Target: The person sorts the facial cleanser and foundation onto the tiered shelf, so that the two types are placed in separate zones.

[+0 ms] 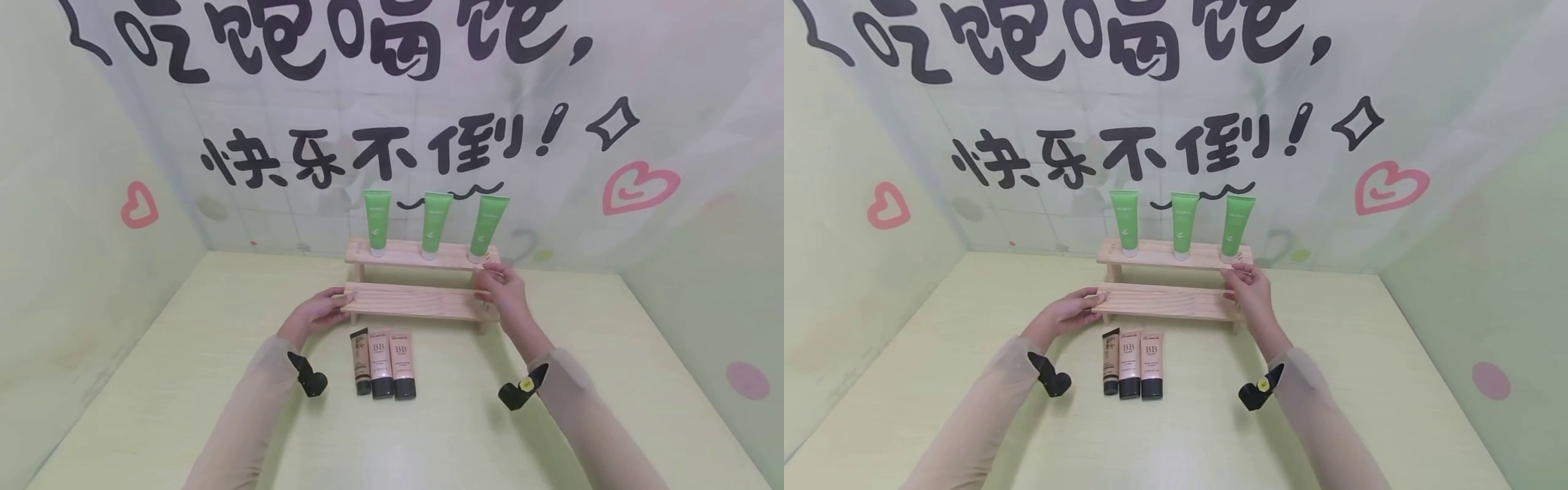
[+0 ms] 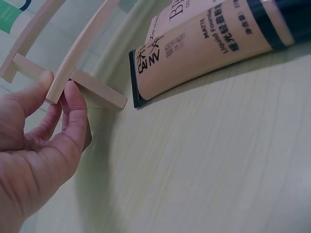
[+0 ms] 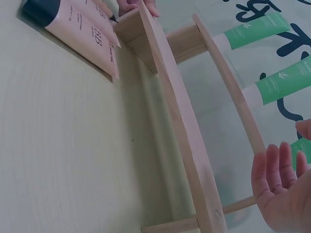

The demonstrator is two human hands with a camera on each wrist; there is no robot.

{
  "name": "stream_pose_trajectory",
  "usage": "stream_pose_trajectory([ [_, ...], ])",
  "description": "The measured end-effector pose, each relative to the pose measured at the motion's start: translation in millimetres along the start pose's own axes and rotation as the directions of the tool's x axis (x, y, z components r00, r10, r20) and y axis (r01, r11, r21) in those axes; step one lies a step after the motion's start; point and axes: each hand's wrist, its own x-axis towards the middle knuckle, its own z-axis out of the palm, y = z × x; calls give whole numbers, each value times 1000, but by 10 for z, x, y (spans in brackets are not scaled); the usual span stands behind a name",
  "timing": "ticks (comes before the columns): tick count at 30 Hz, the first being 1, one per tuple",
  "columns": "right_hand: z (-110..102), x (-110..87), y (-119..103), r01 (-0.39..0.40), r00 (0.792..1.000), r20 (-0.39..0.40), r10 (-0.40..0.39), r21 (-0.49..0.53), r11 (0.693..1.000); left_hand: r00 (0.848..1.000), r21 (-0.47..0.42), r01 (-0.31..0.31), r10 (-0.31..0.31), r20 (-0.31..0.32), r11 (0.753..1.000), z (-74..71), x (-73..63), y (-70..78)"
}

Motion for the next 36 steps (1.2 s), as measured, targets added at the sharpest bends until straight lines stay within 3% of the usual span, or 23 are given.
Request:
stream_pose_trajectory([
  [6,91,-56,73,-57,993,100,69,-119,991,999,-9,2,-2,32,1000,-69,88,36],
  [11,191,-105,163,-73,977,180,116,-230,971,999,-24,13,-12,36,1000,-67,86,51],
  [15,294,-171,262,-65,953,262,150,-308,949,999,-25,17,-16,39,1000,-55,77,59],
  [20,414,-289,380,-38,908,368,203,-410,911,999,-21,19,-18,35,1000,-48,65,69],
  [26,552,-368,516,-49,907,345,242,-484,873,999,-26,14,-13,38,1000,-69,53,61],
  [36,699,-448,658,-108,914,297,276,-479,871,999,-30,11,-10,39,999,-62,47,55],
])
